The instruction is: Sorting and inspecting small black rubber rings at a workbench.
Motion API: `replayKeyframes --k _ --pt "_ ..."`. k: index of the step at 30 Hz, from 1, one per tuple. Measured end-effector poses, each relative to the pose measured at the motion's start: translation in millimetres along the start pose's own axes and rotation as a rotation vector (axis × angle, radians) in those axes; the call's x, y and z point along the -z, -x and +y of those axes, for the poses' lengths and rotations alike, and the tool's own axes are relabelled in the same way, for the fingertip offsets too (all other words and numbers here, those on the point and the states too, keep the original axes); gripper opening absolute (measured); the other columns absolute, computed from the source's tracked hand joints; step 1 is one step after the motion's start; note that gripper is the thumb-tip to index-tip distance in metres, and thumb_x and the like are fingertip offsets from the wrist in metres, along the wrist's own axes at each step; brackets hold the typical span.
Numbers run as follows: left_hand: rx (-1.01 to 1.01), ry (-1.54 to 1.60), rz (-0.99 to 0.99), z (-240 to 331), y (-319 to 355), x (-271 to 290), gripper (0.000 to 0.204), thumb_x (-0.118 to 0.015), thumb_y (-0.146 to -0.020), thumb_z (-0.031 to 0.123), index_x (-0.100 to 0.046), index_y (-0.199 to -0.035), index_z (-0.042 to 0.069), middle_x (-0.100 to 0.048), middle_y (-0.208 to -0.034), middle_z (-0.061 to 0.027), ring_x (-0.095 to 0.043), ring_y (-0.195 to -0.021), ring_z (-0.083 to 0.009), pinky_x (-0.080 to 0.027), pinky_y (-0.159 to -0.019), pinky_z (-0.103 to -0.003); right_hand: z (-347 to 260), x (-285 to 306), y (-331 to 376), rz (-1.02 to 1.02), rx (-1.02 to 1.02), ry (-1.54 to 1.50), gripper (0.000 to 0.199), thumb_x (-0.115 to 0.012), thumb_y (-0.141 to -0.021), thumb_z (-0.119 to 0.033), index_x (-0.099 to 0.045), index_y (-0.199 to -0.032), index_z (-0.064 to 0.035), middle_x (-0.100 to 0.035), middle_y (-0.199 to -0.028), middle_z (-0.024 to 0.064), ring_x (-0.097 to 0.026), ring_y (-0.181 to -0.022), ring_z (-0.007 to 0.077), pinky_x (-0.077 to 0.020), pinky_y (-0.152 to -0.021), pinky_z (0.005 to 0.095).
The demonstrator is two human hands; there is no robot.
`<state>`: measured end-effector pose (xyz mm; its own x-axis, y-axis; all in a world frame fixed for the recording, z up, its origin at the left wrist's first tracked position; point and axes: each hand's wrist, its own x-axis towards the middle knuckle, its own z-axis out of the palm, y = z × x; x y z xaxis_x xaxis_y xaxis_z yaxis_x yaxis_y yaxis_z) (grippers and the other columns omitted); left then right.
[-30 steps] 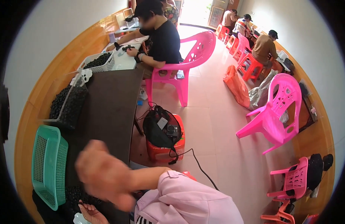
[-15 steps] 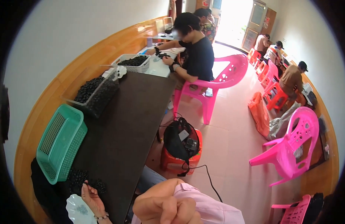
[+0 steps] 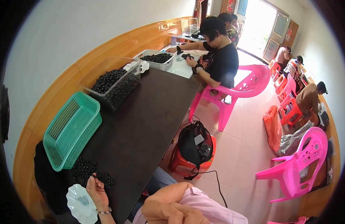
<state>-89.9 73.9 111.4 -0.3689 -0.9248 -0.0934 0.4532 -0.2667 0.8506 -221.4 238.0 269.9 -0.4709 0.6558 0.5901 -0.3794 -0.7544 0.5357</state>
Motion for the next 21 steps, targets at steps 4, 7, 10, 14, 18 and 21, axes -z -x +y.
replayKeyframes --k 4,7,10,14,18,21 --pt "-0.001 0.005 -0.006 0.7 0.5 1.6 0.02 -0.064 -0.091 0.019 -0.065 -0.102 0.001 -0.06 -0.071 0.0017 -0.052 -0.059 -0.0048 -0.042 -0.054 -0.017 5.5 -2.2 0.9 -0.013 -0.098 -0.111 0.006 -0.062 -0.088 -0.004 -0.066 -0.093 -0.0063 -0.059 -0.094 0.0026 -0.051 -0.087 0.018 -0.0461 -0.077 0.0273" --pt "-0.014 0.015 0.031 0.9 2.7 -3.7 0.018 -0.062 -0.092 0.014 -0.065 -0.101 -0.002 -0.058 -0.068 0.0006 -0.05 -0.057 -0.0058 -0.04 -0.051 -0.019 0.1 -6.1 3.3 0.013 -0.17 -0.157 0.004 -0.062 -0.088 -0.003 -0.065 -0.09 -0.0053 -0.058 -0.092 0.0038 -0.051 -0.083 0.0188 -0.0465 -0.074 0.0282" --pt "-0.03 0.032 0.012 0.1 1.9 -4.7 0.018 -0.062 -0.092 0.014 -0.065 -0.101 -0.001 -0.058 -0.068 0.0008 -0.05 -0.058 -0.0057 -0.04 -0.052 -0.019 0.3 -7.6 9.6 0.0 -0.142 -0.16 0.004 -0.062 -0.088 -0.003 -0.065 -0.089 -0.0058 -0.058 -0.09 0.004 -0.051 -0.08 0.0186 -0.0461 -0.074 0.0277" --pt "-0.062 0.028 0.042 5.7 3.0 1.4 0.017 -0.062 -0.092 0.013 -0.066 -0.101 -0.001 -0.058 -0.07 0.0012 -0.05 -0.058 -0.0054 -0.04 -0.052 -0.019 -2.4 -20.4 22.4 0.131 -0.065 -0.234 0.007 -0.061 -0.088 -0.001 -0.066 -0.09 -0.0059 -0.058 -0.091 0.0034 -0.051 -0.082 0.0177 -0.0461 -0.074 0.0263" --pt "-0.098 0.026 -0.004 11.6 6.3 4.9 0.02 -0.063 -0.092 0.017 -0.065 -0.103 0.0 -0.058 -0.072 0.0022 -0.05 -0.061 -0.0043 -0.04 -0.054 -0.019 3.4 -40.5 13.9 0.115 -0.213 -0.33 0.012 -0.059 -0.088 0.002 -0.068 -0.091 -0.0068 -0.059 -0.094 0.0025 -0.052 -0.086 0.0166 -0.0462 -0.074 0.0242" --pt "-0.104 0.056 0.031 15.7 10.7 6.1 0.021 -0.063 -0.092 0.017 -0.065 -0.103 0.0 -0.058 -0.072 0.0021 -0.05 -0.061 -0.0046 -0.041 -0.055 -0.019 -7.0 -31.3 26.1 0.061 -0.248 -0.403 0.012 -0.059 -0.089 0.001 -0.068 -0.091 -0.0075 -0.059 -0.096 0.0024 -0.052 -0.087 0.0165 -0.0463 -0.075 0.0241"
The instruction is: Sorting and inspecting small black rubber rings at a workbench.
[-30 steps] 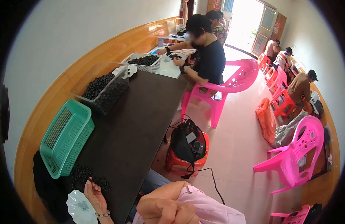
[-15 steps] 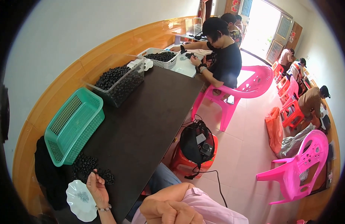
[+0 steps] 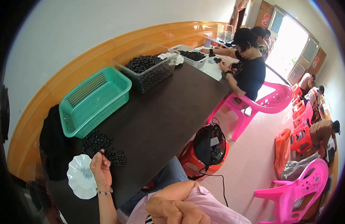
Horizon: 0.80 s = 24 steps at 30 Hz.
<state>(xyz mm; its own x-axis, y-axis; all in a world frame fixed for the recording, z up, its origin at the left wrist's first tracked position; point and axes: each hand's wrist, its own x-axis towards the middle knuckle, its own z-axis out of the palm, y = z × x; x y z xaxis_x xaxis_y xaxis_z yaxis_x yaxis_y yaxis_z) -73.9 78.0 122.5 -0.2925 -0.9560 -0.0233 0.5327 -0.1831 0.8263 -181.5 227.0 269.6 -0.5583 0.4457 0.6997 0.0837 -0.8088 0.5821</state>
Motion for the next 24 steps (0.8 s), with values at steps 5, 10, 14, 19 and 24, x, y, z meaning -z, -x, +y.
replayKeyframes --k 5,10,14,19,24 --pt "0.03 0.025 -0.038 3.7 4.0 -1.6 0.019 -0.063 -0.092 0.015 -0.065 -0.102 -0.001 -0.059 -0.072 0.0015 -0.05 -0.06 -0.0058 -0.042 -0.055 -0.019 -2.7 -8.0 9.1 0.002 -0.18 0.052 0.009 -0.058 -0.092 -0.007 -0.066 -0.091 -0.0064 -0.059 -0.097 0.0029 -0.053 -0.087 0.0167 -0.0459 -0.073 0.0242" --pt "0.027 0.023 -0.021 5.2 6.4 -1.0 0.019 -0.064 -0.091 0.015 -0.066 -0.101 -0.002 -0.055 -0.069 0.0016 -0.048 -0.058 -0.0062 -0.041 -0.055 -0.02 -2.5 -3.2 33.7 -0.108 -0.232 0.251 0.008 -0.063 -0.091 -0.015 -0.068 -0.094 -0.0095 -0.06 -0.079 0.0033 -0.053 -0.075 0.0171 -0.0422 -0.066 0.027" --pt "0.067 0.061 -0.065 8.5 9.1 -4.0 0.021 -0.06 -0.093 0.014 -0.063 -0.103 -0.004 -0.054 -0.069 0.0014 -0.047 -0.059 -0.006 -0.04 -0.055 -0.02 -6.7 63.2 38.3 -1.01 -0.645 0.415 0.035 -0.063 -0.086 -0.044 -0.057 -0.071 -0.0131 -0.054 -0.066 0.0003 -0.049 -0.059 0.0184 -0.0401 -0.057 0.0307" --pt "0.174 0.151 -0.174 3.5 3.2 -4.5 0.024 -0.062 -0.092 0.016 -0.062 -0.107 -0.003 -0.053 -0.071 0.0021 -0.047 -0.063 -0.0059 -0.04 -0.059 -0.022 18.1 109.9 58.0 -0.689 -0.905 0.871 0.031 -0.072 -0.083 -0.03 -0.061 -0.085 -0.0015 -0.061 -0.08 0.0084 -0.055 -0.067 0.0191 -0.0441 -0.065 0.031" --pt "0.212 0.204 -0.172 4.1 5.8 2.6 0.024 -0.065 -0.09 0.016 -0.066 -0.108 0.0 -0.058 -0.074 0.003 -0.05 -0.063 -0.0056 -0.041 -0.06 -0.02 12.2 139.3 84.3 -0.663 -1.276 0.855 0.026 -0.073 -0.082 -0.022 -0.065 -0.095 -0.0009 -0.062 -0.091 0.0088 -0.054 -0.083 0.0174 -0.0436 -0.072 0.0283"
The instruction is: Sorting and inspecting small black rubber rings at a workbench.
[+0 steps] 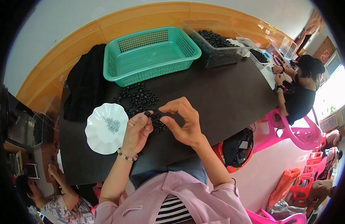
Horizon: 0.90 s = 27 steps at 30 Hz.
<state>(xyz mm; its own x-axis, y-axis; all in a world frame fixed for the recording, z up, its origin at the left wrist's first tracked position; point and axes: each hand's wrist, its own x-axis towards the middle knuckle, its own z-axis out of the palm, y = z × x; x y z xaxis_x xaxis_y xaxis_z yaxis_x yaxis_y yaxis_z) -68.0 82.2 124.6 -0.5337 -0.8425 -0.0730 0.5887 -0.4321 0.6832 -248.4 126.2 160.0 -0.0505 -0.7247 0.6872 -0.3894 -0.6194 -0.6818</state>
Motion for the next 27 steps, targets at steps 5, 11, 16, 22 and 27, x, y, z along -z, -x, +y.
replayKeyframes --k 5,11,16,22,27 --pt "0.015 -0.012 -0.04 -2.4 -0.1 5.5 0.024 -0.069 -0.088 0.016 -0.068 -0.106 0.001 -0.061 -0.075 0.0026 -0.051 -0.065 -0.0052 -0.041 -0.059 -0.018 5.9 -8.5 -3.6 -0.094 -0.017 -0.009 0.024 -0.074 -0.081 -0.017 -0.067 -0.1 -0.0034 -0.062 -0.093 0.0086 -0.053 -0.084 0.0169 -0.0439 -0.072 0.0282" --pt "0.017 0.014 -0.039 -3.8 -0.5 7.7 0.025 -0.071 -0.085 0.016 -0.068 -0.105 0.002 -0.064 -0.079 0.0018 -0.051 -0.065 -0.0051 -0.041 -0.058 -0.018 13.8 -9.2 -9.4 -0.143 0.061 0.079 0.026 -0.077 -0.077 -0.018 -0.067 -0.098 -0.005 -0.062 -0.092 0.0087 -0.054 -0.083 0.0179 -0.044 -0.072 0.0278" --pt "0.02 0.025 -0.017 -4.4 -0.1 9.8 0.026 -0.072 -0.084 0.016 -0.068 -0.106 0.002 -0.065 -0.085 0.0003 -0.053 -0.068 -0.0063 -0.043 -0.062 -0.019 15.3 -15.3 -1.5 -0.05 0.076 0.138 0.021 -0.079 -0.074 -0.015 -0.065 -0.086 -0.0056 -0.062 -0.085 0.0076 -0.056 -0.077 0.0194 -0.0448 -0.069 0.029" --pt "0.024 0.019 -0.008 -5.8 -0.3 10.3 0.025 -0.072 -0.084 0.014 -0.068 -0.106 0.002 -0.068 -0.093 -0.0019 -0.055 -0.072 -0.0066 -0.046 -0.065 -0.02 13.5 -24.8 3.4 0.01 0.051 0.169 0.019 -0.079 -0.073 -0.012 -0.065 -0.084 -0.0044 -0.063 -0.082 0.0071 -0.056 -0.076 0.0192 -0.0449 -0.067 0.0287" --pt "0.029 0.014 -0.005 -4.3 0.3 6.9 0.024 -0.072 -0.084 0.014 -0.069 -0.105 0.003 -0.068 -0.093 -0.0017 -0.055 -0.071 -0.0067 -0.046 -0.064 -0.02 10.7 -27.3 5.3 0.036 0.021 0.158 0.017 -0.078 -0.075 -0.01 -0.066 -0.084 -0.0036 -0.063 -0.081 0.0068 -0.056 -0.076 0.0183 -0.045 -0.067 0.0281"
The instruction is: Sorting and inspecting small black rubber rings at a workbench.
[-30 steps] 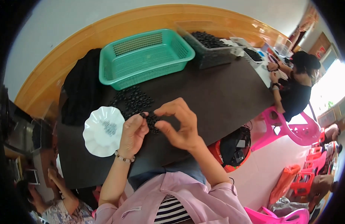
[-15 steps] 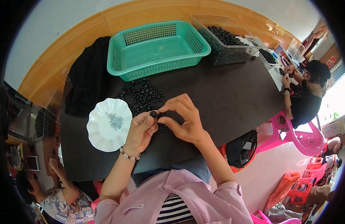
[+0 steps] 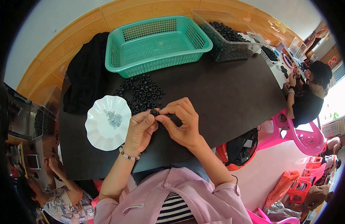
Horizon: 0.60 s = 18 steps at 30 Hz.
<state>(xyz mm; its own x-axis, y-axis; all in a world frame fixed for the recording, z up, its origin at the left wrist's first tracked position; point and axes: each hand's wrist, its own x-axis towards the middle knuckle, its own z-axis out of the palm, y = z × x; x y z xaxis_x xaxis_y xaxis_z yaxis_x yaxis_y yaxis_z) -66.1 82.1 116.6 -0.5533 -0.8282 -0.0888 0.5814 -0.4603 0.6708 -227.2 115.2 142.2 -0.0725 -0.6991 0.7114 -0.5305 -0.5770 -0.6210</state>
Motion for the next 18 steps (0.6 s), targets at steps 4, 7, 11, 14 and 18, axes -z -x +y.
replayKeyframes --k 4,7,11,14,18 --pt "-0.026 -0.063 0.042 0.1 0.9 -4.2 0.026 -0.071 -0.085 0.014 -0.068 -0.106 -0.001 -0.062 -0.082 0.001 -0.05 -0.064 -0.0051 -0.04 -0.057 -0.018 -1.6 -1.4 2.4 0.002 -0.074 -0.024 0.013 -0.076 -0.076 -0.006 -0.066 -0.084 -0.0024 -0.063 -0.082 0.0067 -0.057 -0.078 0.0173 -0.0455 -0.07 0.0275" --pt "-0.072 -0.13 0.044 0.3 1.0 -5.4 0.023 -0.07 -0.086 0.016 -0.069 -0.102 0.0 -0.063 -0.08 0.0001 -0.051 -0.063 -0.0063 -0.04 -0.057 -0.019 -3.7 -2.1 3.5 0.009 -0.121 -0.038 0.012 -0.074 -0.077 -0.004 -0.066 -0.085 -0.0017 -0.064 -0.083 0.0069 -0.058 -0.081 0.017 -0.0462 -0.073 0.0273" --pt "-0.17 -0.31 0.097 -0.4 3.2 -10.5 0.018 -0.068 -0.088 0.018 -0.071 -0.089 0.0 -0.061 -0.075 -0.0016 -0.052 -0.061 -0.0085 -0.04 -0.056 -0.022 -5.3 -0.6 6.2 0.002 -0.141 -0.032 0.011 -0.074 -0.077 -0.003 -0.067 -0.086 -0.0012 -0.064 -0.084 0.0071 -0.059 -0.083 0.0167 -0.0467 -0.074 0.0273" --pt "-0.216 -0.358 0.113 -1.8 3.3 -11.9 0.019 -0.068 -0.088 0.018 -0.07 -0.083 0.0 -0.06 -0.073 -0.0021 -0.052 -0.06 -0.0092 -0.04 -0.055 -0.021 -5.0 -1.0 8.1 0.001 -0.158 -0.046 0.013 -0.074 -0.077 -0.003 -0.068 -0.088 -0.001 -0.065 -0.085 0.0073 -0.059 -0.083 0.0165 -0.0467 -0.074 0.0271" --pt "-0.189 -0.357 0.12 -2.0 3.4 -10.4 0.019 -0.069 -0.088 0.018 -0.07 -0.082 0.0 -0.06 -0.073 -0.0023 -0.052 -0.061 -0.0092 -0.04 -0.055 -0.021 -4.5 -2.8 10.5 0.031 -0.182 -0.07 0.016 -0.076 -0.072 -0.001 -0.07 -0.087 -0.0043 -0.065 -0.084 0.0056 -0.057 -0.08 0.0184 -0.0455 -0.072 0.0286"
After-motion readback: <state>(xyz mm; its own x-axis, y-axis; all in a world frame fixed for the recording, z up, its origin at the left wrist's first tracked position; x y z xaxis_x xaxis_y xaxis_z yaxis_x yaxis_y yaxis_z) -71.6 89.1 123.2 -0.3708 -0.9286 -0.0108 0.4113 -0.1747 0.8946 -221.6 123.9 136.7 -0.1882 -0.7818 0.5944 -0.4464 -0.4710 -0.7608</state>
